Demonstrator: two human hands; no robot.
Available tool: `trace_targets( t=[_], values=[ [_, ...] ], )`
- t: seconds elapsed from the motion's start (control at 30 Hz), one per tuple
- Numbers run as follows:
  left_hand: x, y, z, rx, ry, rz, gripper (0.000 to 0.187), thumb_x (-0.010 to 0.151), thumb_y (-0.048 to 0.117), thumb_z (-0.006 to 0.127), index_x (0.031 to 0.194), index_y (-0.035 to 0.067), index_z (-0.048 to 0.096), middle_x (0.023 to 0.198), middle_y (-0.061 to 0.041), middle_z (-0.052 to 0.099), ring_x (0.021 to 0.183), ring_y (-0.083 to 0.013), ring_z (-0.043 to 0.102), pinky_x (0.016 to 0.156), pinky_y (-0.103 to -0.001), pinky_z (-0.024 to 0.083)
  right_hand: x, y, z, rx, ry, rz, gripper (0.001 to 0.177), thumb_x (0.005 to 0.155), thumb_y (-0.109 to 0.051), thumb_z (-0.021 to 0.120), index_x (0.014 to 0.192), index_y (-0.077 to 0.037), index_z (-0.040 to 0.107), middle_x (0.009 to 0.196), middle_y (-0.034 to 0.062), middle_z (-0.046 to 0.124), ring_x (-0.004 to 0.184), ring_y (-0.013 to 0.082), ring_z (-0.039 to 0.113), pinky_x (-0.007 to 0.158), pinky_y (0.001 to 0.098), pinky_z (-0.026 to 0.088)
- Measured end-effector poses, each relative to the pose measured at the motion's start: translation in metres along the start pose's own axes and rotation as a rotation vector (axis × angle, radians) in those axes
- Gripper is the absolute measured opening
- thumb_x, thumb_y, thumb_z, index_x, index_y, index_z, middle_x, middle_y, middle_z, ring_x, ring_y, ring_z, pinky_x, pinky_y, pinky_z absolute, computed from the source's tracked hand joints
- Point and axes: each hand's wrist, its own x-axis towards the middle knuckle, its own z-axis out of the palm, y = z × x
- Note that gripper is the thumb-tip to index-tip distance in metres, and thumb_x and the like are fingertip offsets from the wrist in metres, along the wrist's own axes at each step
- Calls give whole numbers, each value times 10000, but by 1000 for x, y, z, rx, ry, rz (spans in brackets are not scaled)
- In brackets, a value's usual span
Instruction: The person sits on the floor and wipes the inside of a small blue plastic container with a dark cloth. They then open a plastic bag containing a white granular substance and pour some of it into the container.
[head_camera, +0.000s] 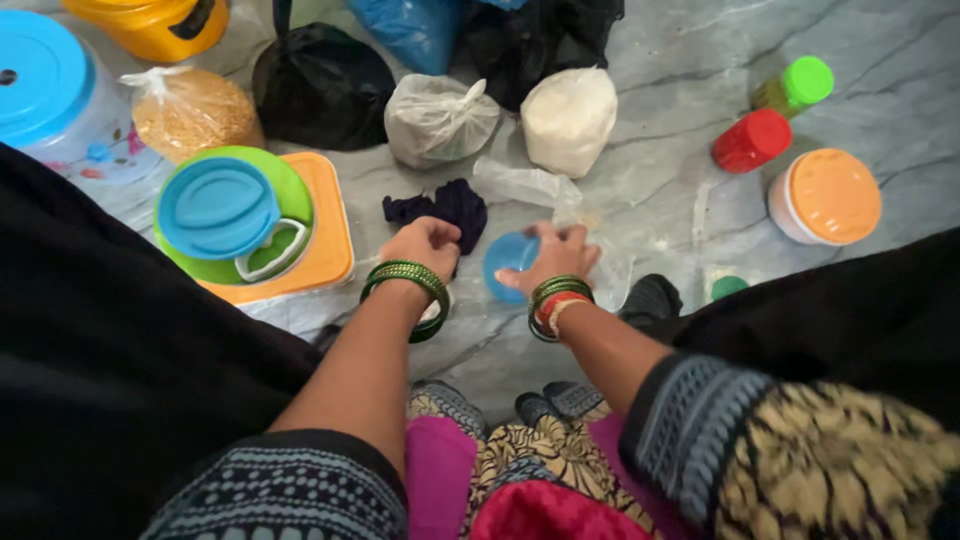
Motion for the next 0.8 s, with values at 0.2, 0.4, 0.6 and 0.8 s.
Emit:
trace_targets(
  t=[0.2,0.4,0.6,0.8],
  values=[
    [3,-9,0,6,83,23,183,832,154,709,1001,173,775,993,-44,791,961,-199,748,931,-349,554,-4,3,11,-145,-106,-216,808,535,-307,979,1252,-360,610,1380,63,441,1316,370,375,1012,572,433],
    [10,-24,2,7,119,28,168,821,165,731,981,173,780,975,-41,783,950,-189,747,919,-345,563,-1,14,25,-135,-82,-292,819,538,-323,967,1272,-363,604,1415,73,468,1344,375,380,1047,563,422],
    [-1,-8,-5,-240,53,-67,291,820,189,760,1108,151,760,1061,-47,802,963,-147,755,895,-303,576,36,21,21,235,-7,-110,838,608,-514,911,1338,-279,573,1305,84,583,1227,310,533,1075,497,432],
    [-22,29,-15,-598,-248,-226,1165,631,350,952,1531,250,220,1351,-133,583,1174,-277,622,924,-445,558,48,13,-2,1666,-924,310,736,867,-703,631,1404,-201,595,1301,56,654,1122,267,571,908,424,424]
  ],
)
